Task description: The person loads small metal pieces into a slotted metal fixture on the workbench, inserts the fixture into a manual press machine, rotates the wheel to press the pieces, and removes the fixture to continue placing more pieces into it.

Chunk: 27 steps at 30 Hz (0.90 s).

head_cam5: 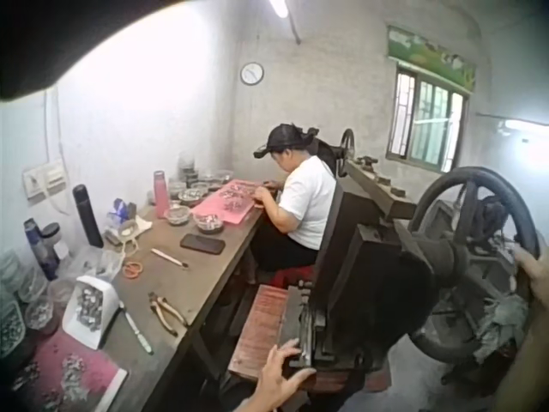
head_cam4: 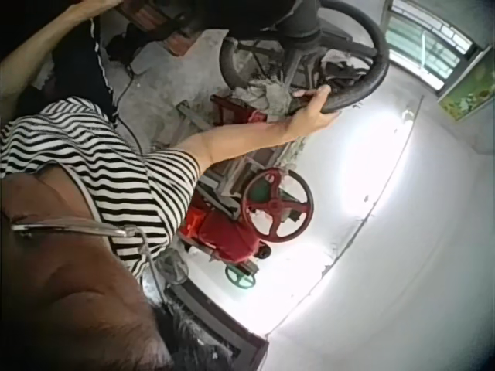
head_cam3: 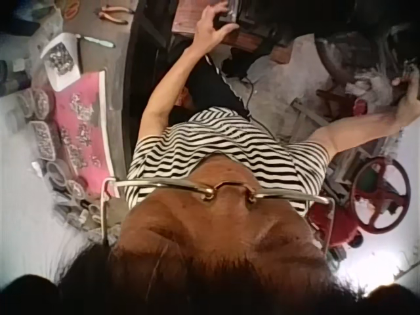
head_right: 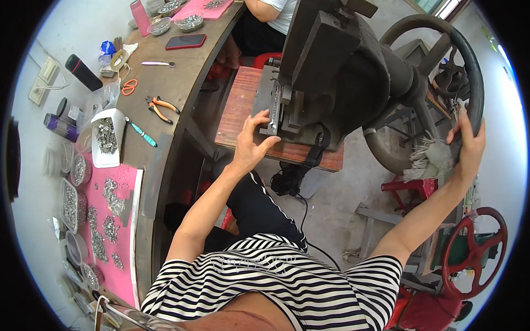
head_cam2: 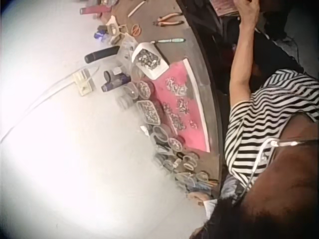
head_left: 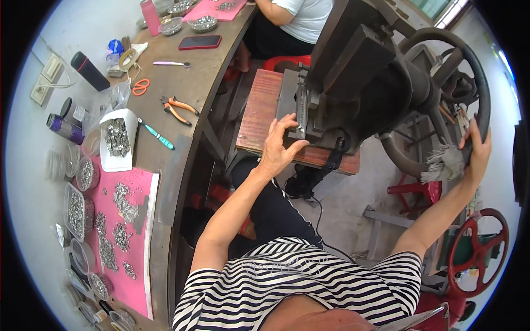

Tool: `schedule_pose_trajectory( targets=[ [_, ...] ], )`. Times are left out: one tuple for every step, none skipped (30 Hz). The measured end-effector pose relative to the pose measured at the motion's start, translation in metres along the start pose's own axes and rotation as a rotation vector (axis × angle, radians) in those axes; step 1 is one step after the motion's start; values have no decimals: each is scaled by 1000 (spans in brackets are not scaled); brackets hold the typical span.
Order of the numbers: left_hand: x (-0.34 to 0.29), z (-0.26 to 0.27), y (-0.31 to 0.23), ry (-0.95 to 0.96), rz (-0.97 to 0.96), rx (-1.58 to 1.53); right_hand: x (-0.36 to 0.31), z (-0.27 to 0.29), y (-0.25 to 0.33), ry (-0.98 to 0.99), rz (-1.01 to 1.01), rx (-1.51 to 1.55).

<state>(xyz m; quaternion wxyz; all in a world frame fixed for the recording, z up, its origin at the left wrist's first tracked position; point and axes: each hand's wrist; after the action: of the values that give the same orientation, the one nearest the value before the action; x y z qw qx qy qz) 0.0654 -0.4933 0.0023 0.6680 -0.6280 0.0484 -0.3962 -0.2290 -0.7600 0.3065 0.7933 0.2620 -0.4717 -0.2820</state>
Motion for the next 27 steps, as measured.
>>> schedule_pose_trajectory(
  targets=[
    [0,-2,1,12,-20,-16,12,7,1,32,-8,-9],
    [1,-3,1,24,-39,-32,27,19,-8,79,-25,-18],
    [4,-4,0,25,-39,-39,38,26,-14,116,-15,-27],
    [6,-5,0,22,-38,-38,48,29,-13,155,-2,-36],
    [11,-6,2,26,-62,-22,57,30,-11,178,-11,-49],
    [15,-6,3,29,-85,-6,64,30,-7,181,-11,-48],
    [20,-7,4,27,-84,-5,70,31,-5,202,-38,-36],
    [25,-8,5,29,-106,28,76,31,-4,223,-65,-25],
    [29,-10,7,33,-130,60,82,31,-6,222,-70,-8],
    [32,-12,8,33,-130,59,86,31,-5,222,-71,-8],
    [34,-15,9,24,-130,53,90,31,-3,242,-66,-15],
    [35,-17,10,15,-129,49,93,30,-3,263,-62,-20],
    [35,-18,11,15,-127,50,93,28,-2,264,-63,-19],
    [34,-19,12,-2,-123,57,93,25,-1,257,-65,-6],
    [35,-20,10,-15,-120,60,93,25,0,246,-69,2],
    [34,-20,8,-13,-119,57,93,26,0,245,-70,-1],
    [33,-20,7,-10,-86,33,94,28,-1,246,-68,-12],
    [33,-17,4,-8,-53,12,94,29,-1,248,-66,-21],
    [34,-15,2,-7,-51,12,94,29,-2,249,-68,-21],
    [35,-13,-1,5,-30,63,94,30,-2,250,-67,-20],
    [36,-11,-2,16,-10,114,94,29,-2,253,-65,-18],
    [37,-11,1,15,-8,114,95,30,-4,255,-65,-17],
    [39,-11,6,35,-34,167,96,30,-6,249,-57,-4],
    [43,-11,9,56,-60,218,97,31,-7,242,-49,7],
    [45,-11,11,54,-60,217,97,31,-8,243,-47,6],
    [46,-11,13,92,-52,241,97,31,-8,245,-48,16],
    [48,-11,14,131,-44,265,96,32,-8,245,-48,26]
  ],
)
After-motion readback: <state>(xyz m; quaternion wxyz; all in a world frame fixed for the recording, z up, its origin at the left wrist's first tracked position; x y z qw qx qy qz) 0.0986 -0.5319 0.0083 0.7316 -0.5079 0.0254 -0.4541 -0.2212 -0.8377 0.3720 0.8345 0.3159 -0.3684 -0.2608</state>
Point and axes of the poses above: each hand's wrist, its own x-axis towards the middle knuckle, its own z-axis out of the back of the hand, y = z × x, and after that the axes turned 6 degrees about z, right-handed
